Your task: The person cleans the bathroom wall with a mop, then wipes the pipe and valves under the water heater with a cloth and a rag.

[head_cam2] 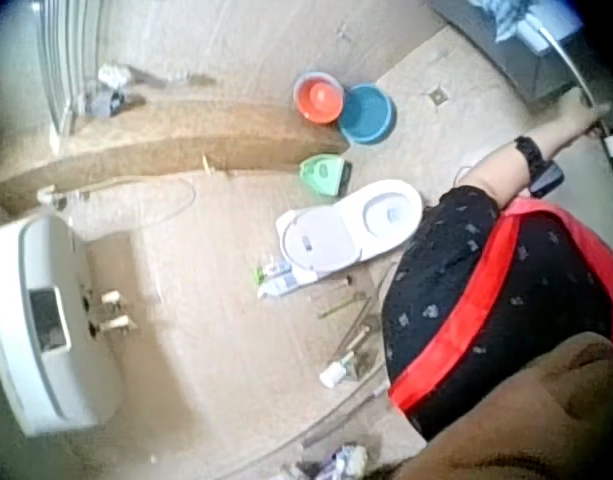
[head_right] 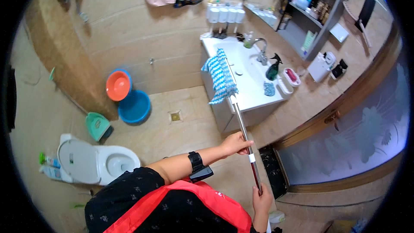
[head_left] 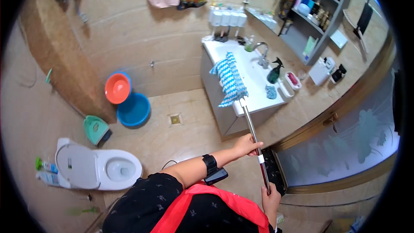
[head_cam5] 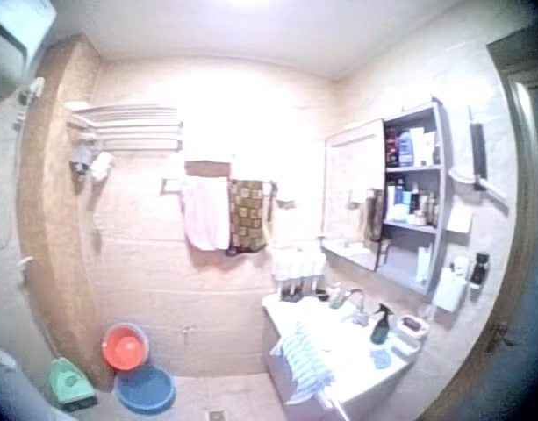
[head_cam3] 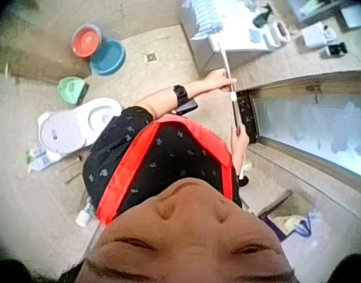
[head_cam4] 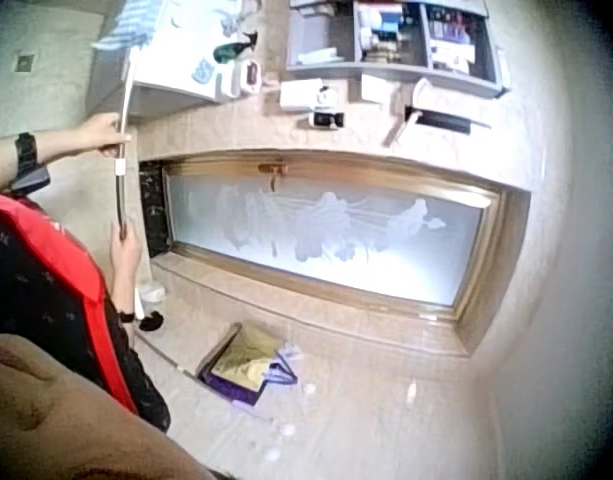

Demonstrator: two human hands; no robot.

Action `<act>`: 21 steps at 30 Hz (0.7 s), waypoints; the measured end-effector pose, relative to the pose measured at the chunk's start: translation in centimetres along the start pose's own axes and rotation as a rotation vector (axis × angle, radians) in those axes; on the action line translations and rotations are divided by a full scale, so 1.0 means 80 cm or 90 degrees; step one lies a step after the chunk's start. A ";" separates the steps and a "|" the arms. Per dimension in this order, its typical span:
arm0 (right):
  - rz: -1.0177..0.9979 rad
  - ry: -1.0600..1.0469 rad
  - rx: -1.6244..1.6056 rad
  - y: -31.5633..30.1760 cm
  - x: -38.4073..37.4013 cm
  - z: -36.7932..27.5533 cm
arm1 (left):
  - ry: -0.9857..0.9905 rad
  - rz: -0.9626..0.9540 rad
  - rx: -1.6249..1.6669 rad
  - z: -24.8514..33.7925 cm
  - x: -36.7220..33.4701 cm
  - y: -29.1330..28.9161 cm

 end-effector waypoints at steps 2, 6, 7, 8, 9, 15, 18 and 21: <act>0.015 0.041 0.017 -0.003 -0.005 0.003 | 0.008 -0.048 -0.008 0.008 -0.019 0.011; 0.047 0.082 0.076 -0.003 -0.023 -0.002 | -0.006 -0.141 -0.059 0.019 -0.066 0.019; 0.048 0.107 0.094 -0.004 -0.027 -0.006 | -0.010 -0.161 -0.050 0.023 -0.080 0.018; 0.092 0.094 0.101 -0.007 -0.030 -0.009 | -0.014 -0.180 -0.040 0.029 -0.094 0.016; 0.135 0.081 0.111 -0.012 -0.030 -0.011 | -0.019 -0.200 -0.028 0.032 -0.108 0.015; 0.254 0.067 0.254 -0.047 -0.049 -0.066 | -0.005 -0.059 0.420 0.074 -0.225 -0.033; 0.201 0.068 0.324 -0.041 -0.063 -0.072 | -0.102 -0.017 0.560 0.068 -0.248 -0.029; 0.102 0.125 0.405 -0.027 -0.087 -0.079 | -0.141 -0.007 0.605 0.050 -0.250 -0.001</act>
Point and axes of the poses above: each hand's wrist, its own x-axis away from the middle knuckle, its own y-axis out of the palm, z = x × y, the point moved 4 cm from there along -x, towards the middle knuckle, and after that the axes turned 6 degrees about z, right-handed, at the moved point
